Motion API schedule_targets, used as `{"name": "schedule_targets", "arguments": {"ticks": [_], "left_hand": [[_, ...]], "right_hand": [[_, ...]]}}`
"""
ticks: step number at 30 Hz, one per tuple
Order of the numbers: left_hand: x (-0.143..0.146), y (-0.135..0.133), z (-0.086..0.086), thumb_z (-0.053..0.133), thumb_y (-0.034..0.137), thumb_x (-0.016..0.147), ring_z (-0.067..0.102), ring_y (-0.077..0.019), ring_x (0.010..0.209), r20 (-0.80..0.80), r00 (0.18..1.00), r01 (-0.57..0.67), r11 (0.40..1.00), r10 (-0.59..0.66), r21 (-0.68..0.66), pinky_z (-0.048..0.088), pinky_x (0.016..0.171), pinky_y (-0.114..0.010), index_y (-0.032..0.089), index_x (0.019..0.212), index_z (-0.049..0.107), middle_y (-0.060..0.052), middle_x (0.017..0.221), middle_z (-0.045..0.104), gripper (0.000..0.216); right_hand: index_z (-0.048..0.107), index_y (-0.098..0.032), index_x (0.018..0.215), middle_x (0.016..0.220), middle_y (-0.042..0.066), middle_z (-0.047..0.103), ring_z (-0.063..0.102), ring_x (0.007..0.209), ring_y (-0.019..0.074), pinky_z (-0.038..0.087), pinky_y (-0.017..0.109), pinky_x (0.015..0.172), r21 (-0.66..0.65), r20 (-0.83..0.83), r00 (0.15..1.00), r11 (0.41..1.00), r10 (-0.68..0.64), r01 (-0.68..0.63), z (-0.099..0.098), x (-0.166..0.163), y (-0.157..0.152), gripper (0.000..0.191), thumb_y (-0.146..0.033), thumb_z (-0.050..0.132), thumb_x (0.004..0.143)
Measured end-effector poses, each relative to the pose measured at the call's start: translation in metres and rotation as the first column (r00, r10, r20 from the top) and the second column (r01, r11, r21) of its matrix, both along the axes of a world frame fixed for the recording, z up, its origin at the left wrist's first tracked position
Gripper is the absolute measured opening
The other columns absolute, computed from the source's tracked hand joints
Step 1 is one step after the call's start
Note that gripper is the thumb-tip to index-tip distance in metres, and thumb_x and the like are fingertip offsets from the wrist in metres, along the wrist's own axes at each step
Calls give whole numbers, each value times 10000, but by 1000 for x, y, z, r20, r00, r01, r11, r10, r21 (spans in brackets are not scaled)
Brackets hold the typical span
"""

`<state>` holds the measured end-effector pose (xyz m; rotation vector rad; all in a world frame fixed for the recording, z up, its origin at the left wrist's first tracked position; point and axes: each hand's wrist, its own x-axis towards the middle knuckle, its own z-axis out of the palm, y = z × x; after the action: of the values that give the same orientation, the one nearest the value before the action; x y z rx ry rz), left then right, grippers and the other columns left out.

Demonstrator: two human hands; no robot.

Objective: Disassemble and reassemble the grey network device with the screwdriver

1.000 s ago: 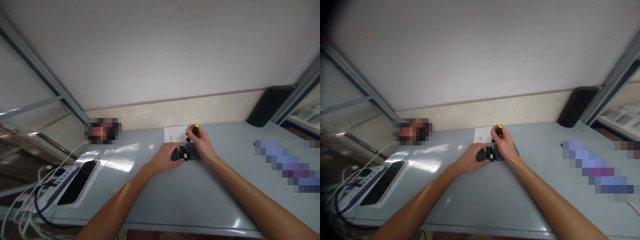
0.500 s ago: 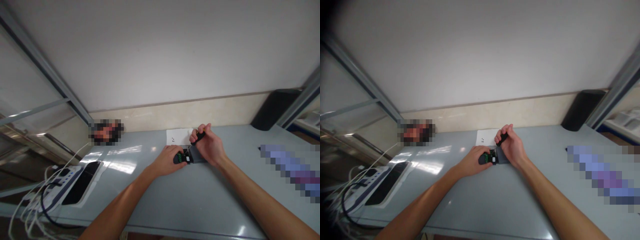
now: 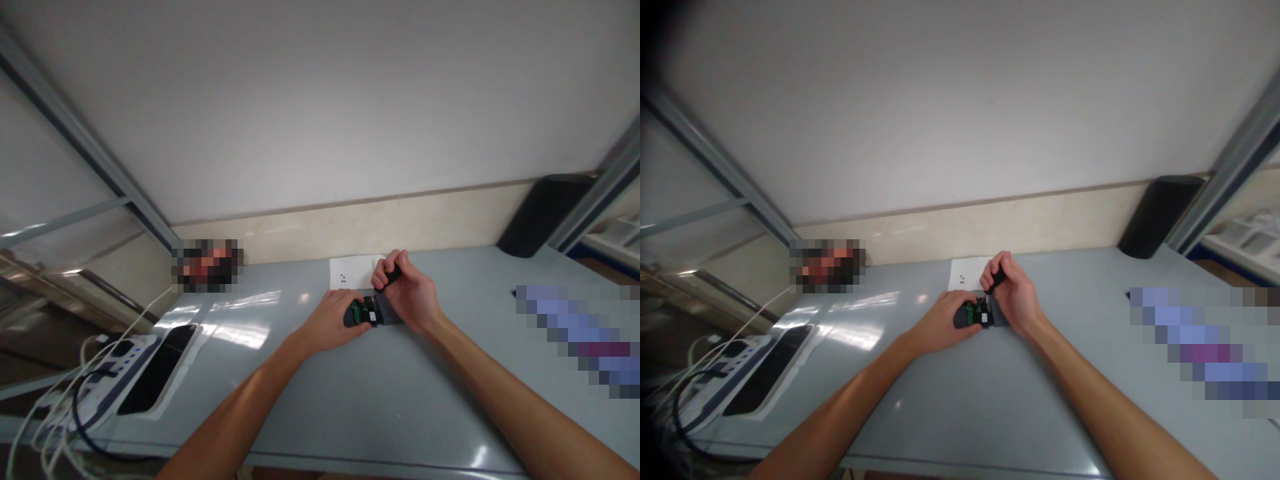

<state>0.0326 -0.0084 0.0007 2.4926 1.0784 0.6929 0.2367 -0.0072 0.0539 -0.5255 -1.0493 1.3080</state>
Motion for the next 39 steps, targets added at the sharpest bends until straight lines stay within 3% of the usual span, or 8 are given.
{"name": "schedule_targets", "arguments": {"ticks": [8,25,39], "left_hand": [[1,-2,4,832,421,928,705,-305,1220,1,1000,1,1000,-1,-17,489,1136,-468,261,1243,643,-64,1276,764,401],[-1,0,4,832,461,940,699,-309,1253,-17,1000,24,1000,-24,-15,478,1148,-465,270,1252,648,-63,1300,762,409],[-4,1,4,802,505,978,688,-309,1296,-34,998,56,998,-56,-12,460,1157,-465,256,1303,634,-75,1356,751,442]], "right_hand": [[476,-269,770,743,3,383,422,664,204,444,365,631,35,40,998,999,-40,39,3,0,-2,462,-647,613,998],[540,-263,785,751,10,426,464,688,208,441,367,663,13,23,998,999,51,-51,3,2,-4,392,-565,609,1027],[615,-234,781,743,2,485,473,694,181,392,325,676,2,-20,993,993,114,-114,4,0,-8,400,-564,750,962]]}}
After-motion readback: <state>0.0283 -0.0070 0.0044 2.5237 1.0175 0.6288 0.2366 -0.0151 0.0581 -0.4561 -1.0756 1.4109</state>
